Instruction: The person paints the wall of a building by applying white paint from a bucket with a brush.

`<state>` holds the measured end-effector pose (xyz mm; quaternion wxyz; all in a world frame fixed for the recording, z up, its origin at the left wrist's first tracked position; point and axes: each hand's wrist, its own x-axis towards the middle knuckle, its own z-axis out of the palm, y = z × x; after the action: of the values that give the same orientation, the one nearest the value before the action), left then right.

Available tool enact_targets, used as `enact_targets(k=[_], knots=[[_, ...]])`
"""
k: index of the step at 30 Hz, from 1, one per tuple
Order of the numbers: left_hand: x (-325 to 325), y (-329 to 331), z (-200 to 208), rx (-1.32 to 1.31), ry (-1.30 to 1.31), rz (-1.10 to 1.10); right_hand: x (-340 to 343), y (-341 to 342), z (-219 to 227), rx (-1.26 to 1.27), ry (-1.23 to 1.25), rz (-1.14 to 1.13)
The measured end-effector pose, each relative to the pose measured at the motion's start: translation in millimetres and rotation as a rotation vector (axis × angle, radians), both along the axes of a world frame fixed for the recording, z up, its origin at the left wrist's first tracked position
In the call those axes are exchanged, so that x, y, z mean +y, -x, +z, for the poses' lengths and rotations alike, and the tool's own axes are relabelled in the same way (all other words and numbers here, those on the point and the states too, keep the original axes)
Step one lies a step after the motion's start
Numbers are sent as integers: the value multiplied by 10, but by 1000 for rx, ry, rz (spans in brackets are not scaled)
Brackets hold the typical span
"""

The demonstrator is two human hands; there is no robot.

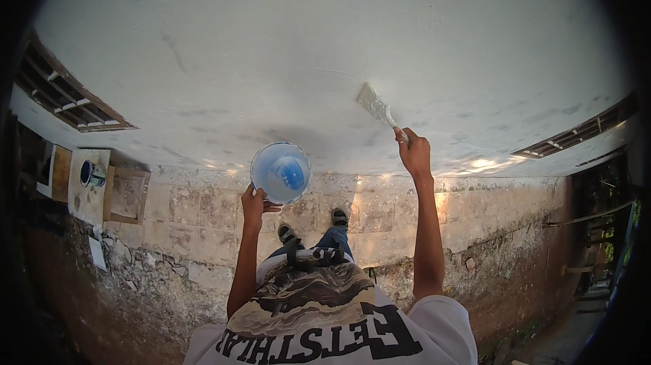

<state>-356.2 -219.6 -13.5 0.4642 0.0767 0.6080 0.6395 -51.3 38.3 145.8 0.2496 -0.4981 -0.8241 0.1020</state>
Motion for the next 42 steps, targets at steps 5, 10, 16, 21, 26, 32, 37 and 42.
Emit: enact_targets(k=[5,10,16,21,26,32,37,42], knots=[[-11,-63,131,-15,-19,9,-144,772,8,-43,2,221],[13,-110,143,0,-11,0,65,1294,-185,-89,-182,323],[0,-68,140,-12,-9,-9,246,507,-210,-87,-219,134],[-9,-85,162,-13,-28,-10,139,-246,-213,-38,-68,-7],[15,-104,139,-23,11,1,-48,275,-31,-34,-68,159],[66,-144,117,-22,3,-10,133,966,232,-18,-195,283],[97,-167,140,-15,10,-29,318,292,334,-36,-224,117],[142,-191,111,-44,0,-50,260,-504,276,-26,-120,-55]])
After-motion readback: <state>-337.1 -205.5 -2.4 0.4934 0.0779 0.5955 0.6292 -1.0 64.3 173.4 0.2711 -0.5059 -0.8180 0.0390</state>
